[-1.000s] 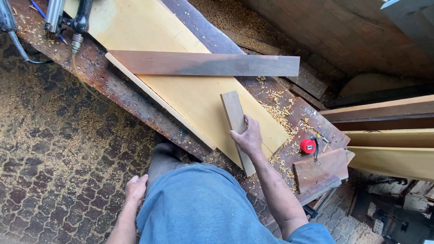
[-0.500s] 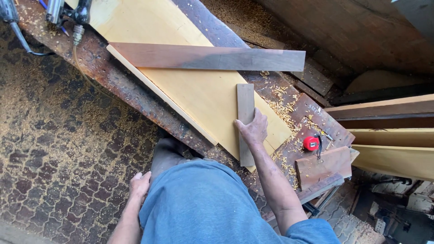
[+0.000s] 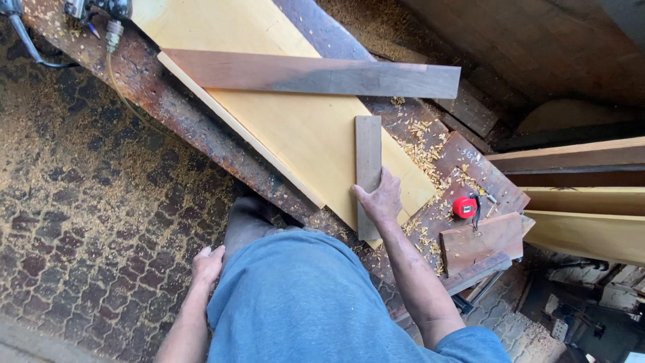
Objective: The recorder measures, aligns, and joins wood pieces using a nail gun and a jointer machine in a workshop.
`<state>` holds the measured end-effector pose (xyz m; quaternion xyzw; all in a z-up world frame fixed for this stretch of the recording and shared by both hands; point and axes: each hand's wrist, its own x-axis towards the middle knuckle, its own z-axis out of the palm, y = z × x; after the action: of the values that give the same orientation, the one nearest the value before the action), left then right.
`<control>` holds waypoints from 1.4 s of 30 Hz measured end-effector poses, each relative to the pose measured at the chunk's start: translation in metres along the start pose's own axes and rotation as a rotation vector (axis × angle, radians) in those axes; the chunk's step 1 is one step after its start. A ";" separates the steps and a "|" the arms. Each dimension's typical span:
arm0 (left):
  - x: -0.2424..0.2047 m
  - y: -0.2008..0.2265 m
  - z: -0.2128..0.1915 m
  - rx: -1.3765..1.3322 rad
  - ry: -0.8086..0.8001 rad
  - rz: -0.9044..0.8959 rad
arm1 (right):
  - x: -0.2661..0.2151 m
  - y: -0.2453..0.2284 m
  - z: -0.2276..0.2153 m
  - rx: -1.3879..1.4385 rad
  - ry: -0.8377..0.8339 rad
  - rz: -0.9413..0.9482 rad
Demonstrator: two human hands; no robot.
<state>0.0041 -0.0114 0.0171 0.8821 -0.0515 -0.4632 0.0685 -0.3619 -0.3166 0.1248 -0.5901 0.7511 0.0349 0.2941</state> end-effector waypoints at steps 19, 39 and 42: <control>0.001 0.017 0.004 -0.024 -0.029 0.019 | 0.012 -0.005 0.017 0.049 0.049 -0.014; 0.004 0.003 0.007 -0.034 0.002 0.015 | 0.012 0.001 0.018 0.036 0.011 0.000; -0.017 0.027 -0.002 0.032 -0.048 -0.028 | 0.008 -0.012 0.020 0.029 0.028 0.016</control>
<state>-0.0044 -0.0348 0.0366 0.8723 -0.0481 -0.4843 0.0467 -0.3444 -0.3193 0.1080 -0.5804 0.7601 0.0182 0.2918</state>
